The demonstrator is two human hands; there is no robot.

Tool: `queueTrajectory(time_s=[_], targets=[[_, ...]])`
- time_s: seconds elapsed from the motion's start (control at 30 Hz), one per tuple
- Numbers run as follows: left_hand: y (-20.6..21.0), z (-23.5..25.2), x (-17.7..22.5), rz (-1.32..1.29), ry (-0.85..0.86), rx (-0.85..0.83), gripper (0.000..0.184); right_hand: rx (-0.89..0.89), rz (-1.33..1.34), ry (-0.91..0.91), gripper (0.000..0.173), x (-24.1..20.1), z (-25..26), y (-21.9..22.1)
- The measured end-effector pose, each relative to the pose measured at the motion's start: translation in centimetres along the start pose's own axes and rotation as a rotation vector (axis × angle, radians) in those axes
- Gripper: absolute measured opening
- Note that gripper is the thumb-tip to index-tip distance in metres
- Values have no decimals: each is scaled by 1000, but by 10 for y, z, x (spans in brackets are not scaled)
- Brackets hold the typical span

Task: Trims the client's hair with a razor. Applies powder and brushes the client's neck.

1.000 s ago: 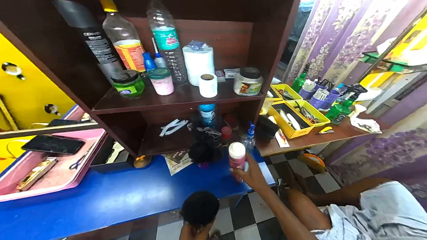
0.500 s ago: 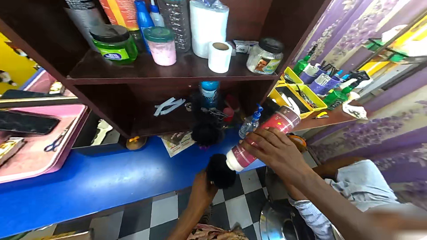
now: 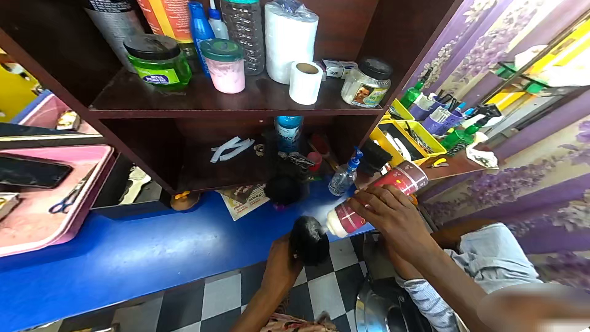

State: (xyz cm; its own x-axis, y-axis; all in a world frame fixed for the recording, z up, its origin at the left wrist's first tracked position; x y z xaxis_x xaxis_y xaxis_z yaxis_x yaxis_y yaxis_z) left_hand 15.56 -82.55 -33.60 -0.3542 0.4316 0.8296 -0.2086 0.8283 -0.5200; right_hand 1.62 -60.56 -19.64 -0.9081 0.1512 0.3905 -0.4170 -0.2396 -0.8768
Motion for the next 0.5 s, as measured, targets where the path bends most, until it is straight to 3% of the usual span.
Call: queueTrajectory(time_s=[0.37,0.43,0.5], targets=[[-4,2,-2,-43,11,74,41,7,-7,40,42,-5,-2,9],[-4,3,-7,-76,-13,63,42,10,34,121,42,-4,-2,15],[-4,4,-13,-137,-38,65,44,52,240,372,41,-1,-2,28]])
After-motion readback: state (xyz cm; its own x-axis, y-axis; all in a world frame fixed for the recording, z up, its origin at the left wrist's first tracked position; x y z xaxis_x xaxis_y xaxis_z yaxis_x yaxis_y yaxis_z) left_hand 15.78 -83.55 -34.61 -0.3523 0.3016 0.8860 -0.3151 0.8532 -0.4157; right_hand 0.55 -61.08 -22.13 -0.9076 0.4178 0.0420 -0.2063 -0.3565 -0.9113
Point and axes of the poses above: each hand's wrist, its own z-axis towards the middle knuckle, its own y-axis out of the palm, x = y × z, the point moved 1 cm from there along z, towards the middle knuckle, and after that the axes turned 15 degrees about -y, right-handed, at the moved point
